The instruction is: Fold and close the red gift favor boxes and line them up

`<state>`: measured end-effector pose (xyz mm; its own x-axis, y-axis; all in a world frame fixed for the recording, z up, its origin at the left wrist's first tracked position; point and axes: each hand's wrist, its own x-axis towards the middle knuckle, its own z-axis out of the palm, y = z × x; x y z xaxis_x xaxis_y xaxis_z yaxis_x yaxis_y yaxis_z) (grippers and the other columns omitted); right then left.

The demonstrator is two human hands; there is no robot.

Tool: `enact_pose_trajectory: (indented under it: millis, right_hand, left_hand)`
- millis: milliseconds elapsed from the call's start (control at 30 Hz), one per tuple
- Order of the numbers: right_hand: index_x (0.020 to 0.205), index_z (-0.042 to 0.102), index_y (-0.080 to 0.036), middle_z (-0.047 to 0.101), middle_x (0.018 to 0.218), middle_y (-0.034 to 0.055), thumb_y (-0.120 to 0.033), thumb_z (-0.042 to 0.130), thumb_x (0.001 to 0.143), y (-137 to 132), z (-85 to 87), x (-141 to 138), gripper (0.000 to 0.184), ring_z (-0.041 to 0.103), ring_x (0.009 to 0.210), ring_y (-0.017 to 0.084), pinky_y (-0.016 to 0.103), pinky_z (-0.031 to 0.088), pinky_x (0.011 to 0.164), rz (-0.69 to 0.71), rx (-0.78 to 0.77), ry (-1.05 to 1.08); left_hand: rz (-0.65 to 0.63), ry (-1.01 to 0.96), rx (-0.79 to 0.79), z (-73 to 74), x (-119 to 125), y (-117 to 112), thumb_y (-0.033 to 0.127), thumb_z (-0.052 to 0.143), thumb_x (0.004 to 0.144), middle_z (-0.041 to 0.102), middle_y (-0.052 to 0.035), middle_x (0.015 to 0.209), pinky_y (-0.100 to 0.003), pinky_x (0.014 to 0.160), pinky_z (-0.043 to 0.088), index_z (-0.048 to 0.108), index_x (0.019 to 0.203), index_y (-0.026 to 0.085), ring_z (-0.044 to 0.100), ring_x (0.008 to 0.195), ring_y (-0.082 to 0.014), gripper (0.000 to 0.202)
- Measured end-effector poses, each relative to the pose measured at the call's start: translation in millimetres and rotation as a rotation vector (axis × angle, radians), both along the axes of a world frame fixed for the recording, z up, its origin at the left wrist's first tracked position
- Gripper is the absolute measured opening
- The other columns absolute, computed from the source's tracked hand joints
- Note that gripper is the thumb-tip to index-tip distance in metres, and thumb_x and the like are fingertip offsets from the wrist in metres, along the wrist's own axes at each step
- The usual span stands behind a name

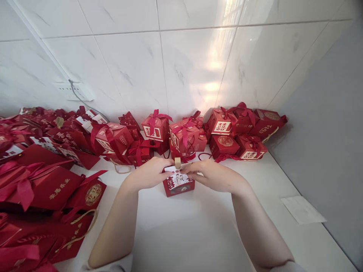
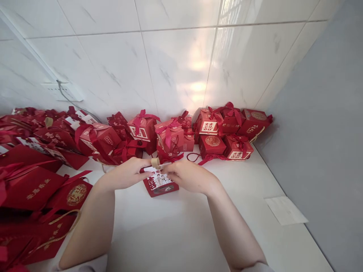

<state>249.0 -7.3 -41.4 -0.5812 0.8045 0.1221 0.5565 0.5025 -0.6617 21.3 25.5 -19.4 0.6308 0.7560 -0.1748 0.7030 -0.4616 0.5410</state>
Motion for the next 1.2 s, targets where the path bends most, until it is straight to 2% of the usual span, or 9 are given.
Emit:
enact_pose_trajectory:
  millis: [100, 200, 300, 433, 567, 700, 933, 1033, 1200]
  right_hand:
    - [0.096, 0.067, -0.025, 0.069, 0.094, 0.0017, -0.017, 0.055, 0.091, 5, -1.1, -2, 0.015, 0.064, 0.081, 0.018, 0.028, 0.049, 0.07, -0.136, 0.062, 0.074]
    - [0.098, 0.066, -0.025, 0.065, 0.098, 0.0028, -0.021, 0.061, 0.089, 9, -4.1, -3, 0.01, 0.061, 0.081, 0.018, 0.029, 0.047, 0.073, -0.253, 0.155, 0.074]
    - [0.094, 0.068, -0.024, 0.064, 0.096, 0.0021, -0.02, 0.061, 0.091, 11, -6.6, -6, 0.009, 0.061, 0.082, 0.017, 0.028, 0.046, 0.074, -0.208, 0.161, 0.075]
    - [0.089, 0.067, -0.022, 0.066, 0.089, 0.0014, -0.016, 0.057, 0.093, 13, -8.3, -11, 0.012, 0.06, 0.081, 0.016, 0.027, 0.044, 0.07, -0.143, 0.143, 0.114]
    - [0.084, 0.064, -0.021, 0.065, 0.084, 0.0014, -0.016, 0.055, 0.092, 13, -9.2, -13, 0.013, 0.058, 0.075, 0.016, 0.025, 0.04, 0.064, -0.164, 0.148, 0.091]
    - [0.083, 0.064, -0.021, 0.066, 0.083, 0.0001, -0.017, 0.055, 0.092, 13, -10.0, -12, 0.014, 0.057, 0.072, 0.015, 0.024, 0.037, 0.062, -0.182, 0.129, 0.065]
    - [0.083, 0.07, -0.025, 0.069, 0.076, -0.0026, -0.022, 0.058, 0.09, 14, -10.6, -10, 0.015, 0.054, 0.063, 0.013, 0.024, 0.032, 0.057, -0.22, 0.081, -0.007]
    - [0.083, 0.072, -0.025, 0.069, 0.074, -0.0026, -0.023, 0.059, 0.091, 16, -10.4, -9, 0.015, 0.055, 0.063, 0.013, 0.024, 0.032, 0.057, -0.22, 0.069, -0.007]
    - [0.081, 0.071, -0.024, 0.068, 0.071, -0.0024, -0.024, 0.058, 0.091, 16, -11.6, -8, 0.016, 0.053, 0.061, 0.013, 0.024, 0.032, 0.058, -0.215, 0.09, -0.007]
  left_hand:
    - [0.052, -0.106, 0.0, -0.3, -3, 6, 0.032, 0.05, 0.086, 0.072, -0.0022, 0.1, -0.028, 0.074, 0.047, 0.069, 0.104, 0.023, 0.065, 0.086, -0.021, 0.028]
    - [0.112, -0.177, -0.002, 0.1, -3, 7, 0.032, 0.053, 0.084, 0.073, -0.0001, 0.094, -0.027, 0.073, 0.048, 0.069, 0.096, 0.021, 0.065, 0.083, -0.0192, 0.023]
    - [0.12, -0.187, -0.011, 1.5, -3, 6, 0.033, 0.055, 0.083, 0.072, 0.0007, 0.084, -0.024, 0.067, 0.046, 0.069, 0.088, 0.019, 0.064, 0.076, -0.0169, 0.02]
    - [0.09, -0.154, 0.011, 2.6, -2, 5, 0.034, 0.055, 0.085, 0.07, 0.0014, 0.079, -0.023, 0.062, 0.041, 0.071, 0.09, 0.019, 0.059, 0.07, -0.0141, 0.023]
    - [0.061, -0.083, 0.092, 1.6, 0, 6, 0.039, 0.051, 0.087, 0.063, 0.0016, 0.066, -0.024, 0.055, 0.033, 0.072, 0.083, 0.018, 0.05, 0.06, -0.0122, 0.03]
    - [0.04, -0.082, 0.086, 0.5, 2, 7, 0.039, 0.049, 0.088, 0.064, 0.0011, 0.067, -0.024, 0.056, 0.032, 0.073, 0.081, 0.018, 0.048, 0.059, -0.0118, 0.033]
    - [0.01, -0.059, 0.058, -4.8, 0, 12, 0.04, 0.047, 0.09, 0.039, 0.0031, 0.055, -0.025, 0.051, 0.021, 0.06, 0.06, 0.014, 0.03, 0.055, -0.0088, 0.041]
    - [-0.003, -0.047, 0.069, -6.8, -1, 13, 0.039, 0.048, 0.09, 0.04, 0.003, 0.056, -0.025, 0.051, 0.021, 0.058, 0.061, 0.014, 0.031, 0.055, -0.0085, 0.04]
    - [0.019, -0.025, 0.125, -3.3, 1, 9, 0.04, 0.052, 0.088, 0.053, 0.0015, 0.06, -0.024, 0.052, 0.025, 0.067, 0.073, 0.017, 0.04, 0.056, -0.0102, 0.031]
